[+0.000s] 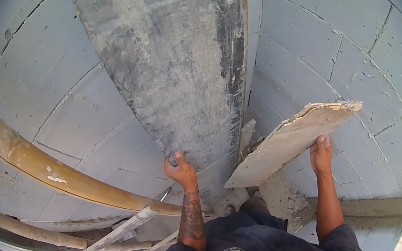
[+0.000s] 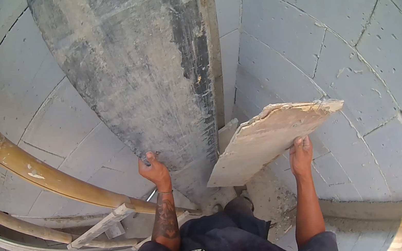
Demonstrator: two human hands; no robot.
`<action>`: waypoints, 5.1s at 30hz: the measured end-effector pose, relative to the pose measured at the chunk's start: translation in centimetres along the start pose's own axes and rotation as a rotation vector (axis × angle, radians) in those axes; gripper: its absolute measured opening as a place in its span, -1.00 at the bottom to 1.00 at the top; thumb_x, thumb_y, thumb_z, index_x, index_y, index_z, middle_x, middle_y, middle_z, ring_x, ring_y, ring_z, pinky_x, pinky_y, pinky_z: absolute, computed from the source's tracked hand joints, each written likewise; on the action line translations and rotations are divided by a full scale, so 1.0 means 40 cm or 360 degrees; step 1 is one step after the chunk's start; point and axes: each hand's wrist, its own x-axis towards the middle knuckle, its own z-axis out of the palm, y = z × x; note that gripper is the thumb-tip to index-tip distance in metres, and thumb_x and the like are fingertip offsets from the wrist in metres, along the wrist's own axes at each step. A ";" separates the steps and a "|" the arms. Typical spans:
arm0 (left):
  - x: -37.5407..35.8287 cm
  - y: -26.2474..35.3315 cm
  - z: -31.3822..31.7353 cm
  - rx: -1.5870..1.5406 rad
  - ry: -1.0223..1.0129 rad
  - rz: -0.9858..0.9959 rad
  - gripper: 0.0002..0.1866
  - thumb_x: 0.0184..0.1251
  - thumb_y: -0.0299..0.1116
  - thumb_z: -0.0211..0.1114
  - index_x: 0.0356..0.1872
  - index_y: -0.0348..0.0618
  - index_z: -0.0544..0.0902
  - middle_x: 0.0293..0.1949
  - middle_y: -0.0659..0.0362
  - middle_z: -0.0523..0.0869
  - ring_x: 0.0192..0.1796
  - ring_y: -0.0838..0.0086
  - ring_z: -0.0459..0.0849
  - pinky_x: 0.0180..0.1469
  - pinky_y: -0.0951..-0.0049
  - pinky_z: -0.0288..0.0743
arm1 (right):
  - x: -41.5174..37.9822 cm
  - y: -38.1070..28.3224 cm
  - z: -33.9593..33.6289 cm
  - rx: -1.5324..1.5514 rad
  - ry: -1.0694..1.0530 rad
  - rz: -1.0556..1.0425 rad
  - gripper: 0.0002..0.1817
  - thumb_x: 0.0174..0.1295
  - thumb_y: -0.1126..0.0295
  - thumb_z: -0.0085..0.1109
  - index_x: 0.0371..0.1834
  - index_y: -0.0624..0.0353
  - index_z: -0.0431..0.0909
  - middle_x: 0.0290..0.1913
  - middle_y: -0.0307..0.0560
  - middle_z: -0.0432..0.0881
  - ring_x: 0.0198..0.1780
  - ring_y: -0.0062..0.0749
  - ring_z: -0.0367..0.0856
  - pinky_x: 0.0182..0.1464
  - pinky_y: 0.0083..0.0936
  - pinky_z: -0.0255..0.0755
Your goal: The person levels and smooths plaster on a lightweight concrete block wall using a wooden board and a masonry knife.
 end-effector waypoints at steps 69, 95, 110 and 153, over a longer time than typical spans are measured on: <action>-0.111 -0.289 -0.156 0.0302 -0.0970 -0.0737 -0.74 0.07 -0.34 0.33 -0.28 -0.30 0.57 -0.41 0.04 0.65 -0.34 0.38 0.63 -0.21 0.45 0.45 | 0.192 0.482 0.060 0.0968 -0.0612 0.0918 -0.59 0.27 0.13 -0.07 0.04 0.18 0.36 -0.03 0.00 0.35 0.11 -0.24 0.27 0.18 -0.27 0.29; -0.164 -0.103 -0.231 -0.0079 -0.0559 -0.0640 -0.72 0.11 -0.29 0.32 -0.29 -0.32 0.54 -0.39 0.19 0.58 -0.30 0.56 0.50 -0.20 0.55 0.37 | -0.074 0.358 -0.012 0.0625 -0.0131 0.0586 -0.54 0.27 0.15 -0.10 0.15 0.18 0.25 -0.19 0.03 0.47 -0.04 -0.28 0.39 0.03 -0.34 0.35; 0.109 0.244 -0.337 -0.0224 -0.0147 0.0153 -0.50 0.17 0.05 0.22 -0.26 -0.27 0.41 -0.39 0.23 0.47 -0.32 0.62 0.42 -0.25 0.60 0.31 | 0.000 0.284 0.276 0.0582 0.0311 0.0431 -0.55 0.26 0.17 -0.10 0.13 0.19 0.25 -0.12 -0.01 0.46 0.02 -0.27 0.39 0.08 -0.29 0.32; 0.123 0.617 -0.156 0.0065 0.0233 0.0261 -0.63 0.43 -0.18 -0.11 -0.13 -0.37 0.40 -0.20 0.09 0.49 -0.12 0.51 0.44 0.02 0.50 0.29 | 0.391 0.636 0.232 -0.0171 -0.0132 0.0461 -0.42 0.28 -0.01 -0.10 0.06 0.36 0.34 0.00 -0.01 0.46 0.00 -0.33 0.40 0.08 -0.47 0.24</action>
